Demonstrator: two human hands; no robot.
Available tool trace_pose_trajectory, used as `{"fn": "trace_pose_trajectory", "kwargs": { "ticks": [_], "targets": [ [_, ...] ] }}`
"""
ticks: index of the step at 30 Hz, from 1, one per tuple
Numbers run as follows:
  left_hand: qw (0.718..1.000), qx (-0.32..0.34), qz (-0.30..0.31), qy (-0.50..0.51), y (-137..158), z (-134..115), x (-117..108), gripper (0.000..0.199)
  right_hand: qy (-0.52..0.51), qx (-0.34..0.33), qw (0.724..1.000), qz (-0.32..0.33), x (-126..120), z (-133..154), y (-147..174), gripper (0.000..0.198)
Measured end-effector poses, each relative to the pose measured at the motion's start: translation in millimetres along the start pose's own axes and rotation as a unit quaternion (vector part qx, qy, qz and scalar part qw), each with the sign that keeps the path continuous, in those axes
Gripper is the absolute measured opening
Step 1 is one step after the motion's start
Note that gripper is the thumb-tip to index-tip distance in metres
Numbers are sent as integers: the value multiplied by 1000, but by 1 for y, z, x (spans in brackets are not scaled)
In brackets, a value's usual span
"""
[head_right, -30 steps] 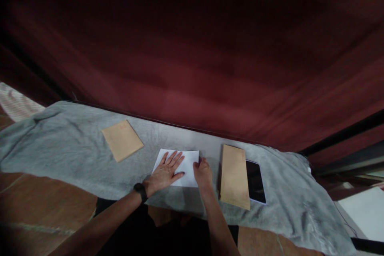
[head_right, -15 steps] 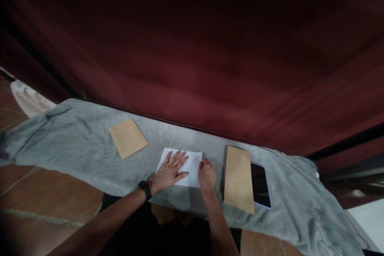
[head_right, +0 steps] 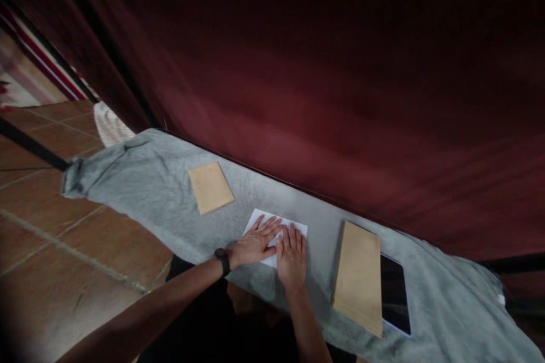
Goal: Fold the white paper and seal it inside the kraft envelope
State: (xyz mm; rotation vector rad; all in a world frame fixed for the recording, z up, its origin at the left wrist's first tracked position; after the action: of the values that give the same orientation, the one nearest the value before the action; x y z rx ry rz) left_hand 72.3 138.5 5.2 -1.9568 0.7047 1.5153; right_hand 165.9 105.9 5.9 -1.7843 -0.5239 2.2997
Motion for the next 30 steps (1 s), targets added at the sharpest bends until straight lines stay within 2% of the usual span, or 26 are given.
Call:
{"fn": "trace_pose_trajectory", "kwargs": {
  "ticks": [12,14,17,21,27,30],
  "targets": [
    [999,-23,-21,-17,14,37,-23,64,38,23,999,24,-3,1,-4,50],
    [999,-30,-24,-23,13,46,-25,61,33,14,999,26,-6,4,-4,48],
    [999,-36,-29,-29,11,52,-23,59,-1,-36,998,47,-8,17,2,47],
    [998,-46,-45,-29,7,48,-21,56,-45,-86,993,64,-14,34,16,45],
    [999,-11,-33,2,-4,20,-11,51,-84,-88,991,55,-24,37,26,42],
    [1000,-6,-27,10,-5,15,-9,52,-92,-90,990,63,-28,37,31,41]
  ]
}}
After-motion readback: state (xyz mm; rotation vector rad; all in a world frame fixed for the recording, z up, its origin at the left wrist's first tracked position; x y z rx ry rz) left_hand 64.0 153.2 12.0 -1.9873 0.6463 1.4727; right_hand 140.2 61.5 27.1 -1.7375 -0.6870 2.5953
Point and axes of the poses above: each hand's wrist, its own y-axis away from the middle knuckle, its own x-axis out of the palm, z = x × y, the point moved 10 cm from there along -y, towards the middle knuckle, and after that the axes turned 3 degrees about -z, right-handed, at the moved point
